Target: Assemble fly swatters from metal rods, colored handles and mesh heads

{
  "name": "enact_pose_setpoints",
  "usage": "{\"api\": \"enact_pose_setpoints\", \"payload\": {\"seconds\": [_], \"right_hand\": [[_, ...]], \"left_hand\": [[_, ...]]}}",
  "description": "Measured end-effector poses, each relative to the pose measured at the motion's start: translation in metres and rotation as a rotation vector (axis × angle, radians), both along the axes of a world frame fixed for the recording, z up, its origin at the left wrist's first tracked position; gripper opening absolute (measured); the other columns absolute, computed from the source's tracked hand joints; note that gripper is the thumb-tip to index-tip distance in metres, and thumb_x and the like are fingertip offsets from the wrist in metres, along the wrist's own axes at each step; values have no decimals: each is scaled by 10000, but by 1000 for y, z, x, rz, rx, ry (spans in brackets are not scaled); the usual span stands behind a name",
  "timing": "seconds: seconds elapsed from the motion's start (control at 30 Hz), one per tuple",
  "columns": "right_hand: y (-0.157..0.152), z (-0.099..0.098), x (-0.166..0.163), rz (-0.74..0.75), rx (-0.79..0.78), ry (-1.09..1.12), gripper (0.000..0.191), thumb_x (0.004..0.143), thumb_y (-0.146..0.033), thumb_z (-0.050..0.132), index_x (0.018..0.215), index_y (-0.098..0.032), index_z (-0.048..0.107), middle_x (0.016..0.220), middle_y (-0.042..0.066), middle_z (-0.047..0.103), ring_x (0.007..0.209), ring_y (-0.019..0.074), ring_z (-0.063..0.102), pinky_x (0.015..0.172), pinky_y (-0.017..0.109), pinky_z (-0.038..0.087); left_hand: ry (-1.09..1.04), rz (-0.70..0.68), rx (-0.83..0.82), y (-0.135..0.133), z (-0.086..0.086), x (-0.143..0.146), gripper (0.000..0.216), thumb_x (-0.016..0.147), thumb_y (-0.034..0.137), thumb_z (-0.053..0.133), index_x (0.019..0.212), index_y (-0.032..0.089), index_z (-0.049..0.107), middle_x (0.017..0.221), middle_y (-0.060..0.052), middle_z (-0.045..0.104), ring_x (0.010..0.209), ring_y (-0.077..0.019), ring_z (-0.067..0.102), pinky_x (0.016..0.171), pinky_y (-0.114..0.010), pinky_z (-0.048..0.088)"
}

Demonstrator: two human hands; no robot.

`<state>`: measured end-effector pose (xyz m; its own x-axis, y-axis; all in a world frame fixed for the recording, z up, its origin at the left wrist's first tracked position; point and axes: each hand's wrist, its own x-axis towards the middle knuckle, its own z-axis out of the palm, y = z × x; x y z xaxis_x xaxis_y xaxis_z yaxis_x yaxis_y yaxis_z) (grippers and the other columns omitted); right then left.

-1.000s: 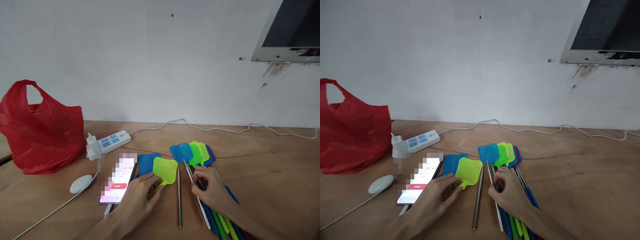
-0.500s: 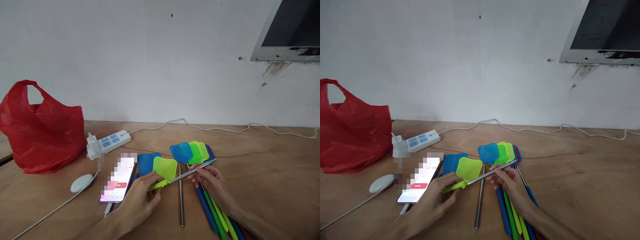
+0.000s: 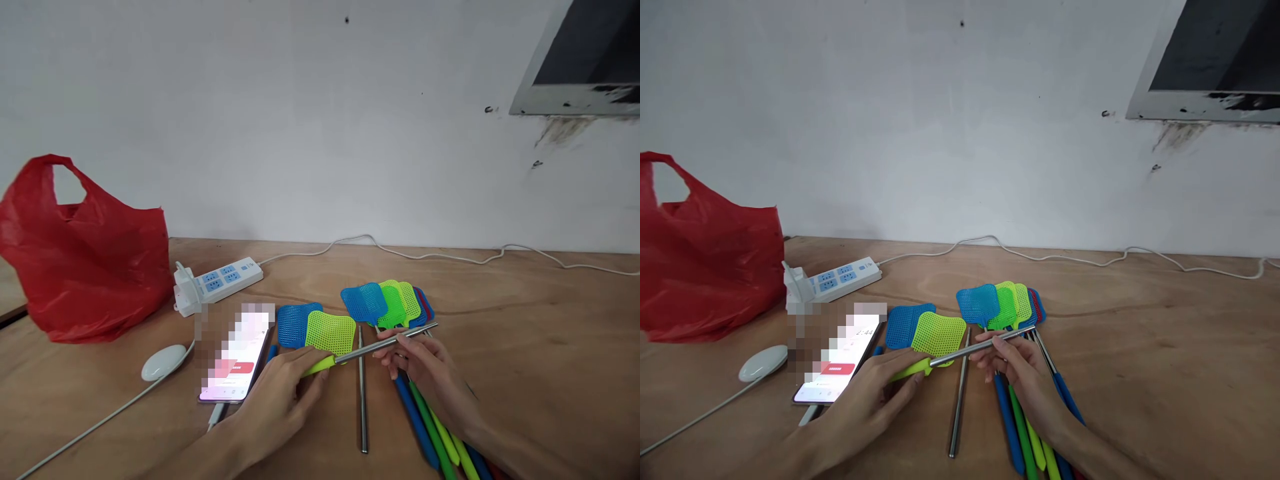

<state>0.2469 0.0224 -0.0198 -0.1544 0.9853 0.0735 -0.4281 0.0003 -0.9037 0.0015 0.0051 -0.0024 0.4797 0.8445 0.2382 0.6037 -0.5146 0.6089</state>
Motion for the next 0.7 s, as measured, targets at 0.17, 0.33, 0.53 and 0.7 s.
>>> {"api": "enact_pose_setpoints", "payload": {"seconds": [0.17, 0.33, 0.53, 0.7], "right_hand": [[-1, 1, 0, 7, -12, -7, 210, 828, -403, 738, 810, -199, 787, 888, 102, 753, 766, 202, 669, 596, 268, 493], [0, 0, 2, 45, -4, -23, 202, 852, -391, 718, 859, -193, 759, 872, 89, 738, 799, 206, 669, 595, 271, 497], [-1, -3, 2, 22, 22, -26, 153, 893, -377, 684, 957, -241, 653, 808, 34, 733, 792, 185, 671, 605, 263, 502], [-3, -2, 3, -2, 61, -128, 210, 877, -427, 690, 940, -230, 651, 809, 44, 742, 724, 168, 657, 599, 263, 515]], "left_hand": [[49, -18, -3, -1, 2, 0, 262, 1001, 220, 461, 1182, 265, 644, 1014, -11, 729, 942, -213, 673, 812, -306, 471], [88, -40, -3, -1, 1, 0, 314, 1027, 268, 438, 1297, 287, 598, 1146, -12, 730, 958, -213, 685, 821, -305, 488], [132, -21, -24, 0, 0, -1, 316, 1032, 315, 421, 1299, 282, 588, 1112, -23, 737, 926, -227, 675, 813, -316, 492], [147, 51, -76, -1, -1, 0, 230, 1016, 369, 436, 1166, 256, 570, 1011, -29, 708, 901, -239, 648, 764, -316, 469]]}}
